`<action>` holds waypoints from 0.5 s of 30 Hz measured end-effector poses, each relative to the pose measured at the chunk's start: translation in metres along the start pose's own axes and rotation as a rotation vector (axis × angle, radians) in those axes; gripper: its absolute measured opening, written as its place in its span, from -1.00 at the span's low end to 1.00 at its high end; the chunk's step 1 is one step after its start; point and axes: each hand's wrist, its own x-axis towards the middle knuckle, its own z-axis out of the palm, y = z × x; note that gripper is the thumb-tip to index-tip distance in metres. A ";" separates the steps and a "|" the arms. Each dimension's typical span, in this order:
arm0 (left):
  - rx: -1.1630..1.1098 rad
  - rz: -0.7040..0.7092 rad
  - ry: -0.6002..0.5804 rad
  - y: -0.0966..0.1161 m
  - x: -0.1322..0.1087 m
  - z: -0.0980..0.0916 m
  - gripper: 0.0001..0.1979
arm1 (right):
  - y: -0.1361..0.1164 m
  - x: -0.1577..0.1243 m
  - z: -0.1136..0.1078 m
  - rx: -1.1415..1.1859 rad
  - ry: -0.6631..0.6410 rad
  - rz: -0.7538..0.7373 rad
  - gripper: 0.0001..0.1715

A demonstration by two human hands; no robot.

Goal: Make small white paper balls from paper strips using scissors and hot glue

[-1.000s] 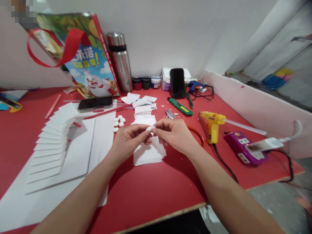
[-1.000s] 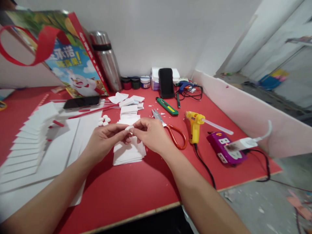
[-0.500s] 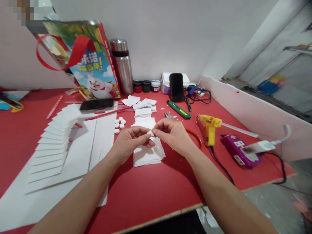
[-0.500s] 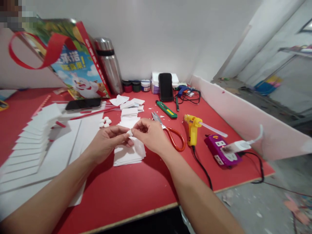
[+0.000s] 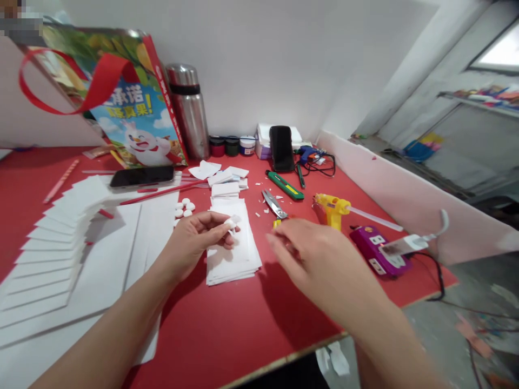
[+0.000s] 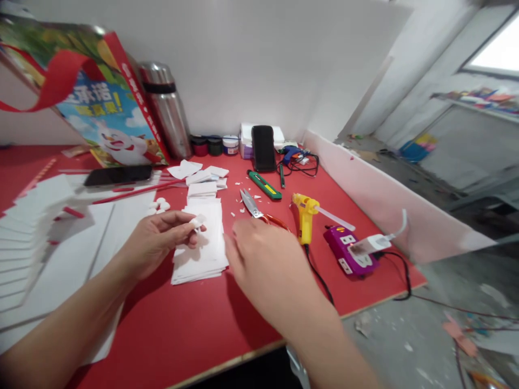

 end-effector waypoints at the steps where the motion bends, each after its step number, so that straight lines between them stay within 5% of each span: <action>1: -0.015 0.003 0.003 -0.001 0.001 0.000 -0.77 | 0.007 -0.013 -0.005 -0.067 0.051 0.052 -0.70; 6: -0.035 -0.002 -0.011 -0.002 0.002 0.000 -0.77 | 0.072 -0.056 0.003 -0.359 0.182 0.416 -0.48; 15: -0.017 0.016 0.020 -0.001 0.003 0.001 -0.74 | 0.124 -0.003 0.032 -0.205 0.120 0.617 -0.66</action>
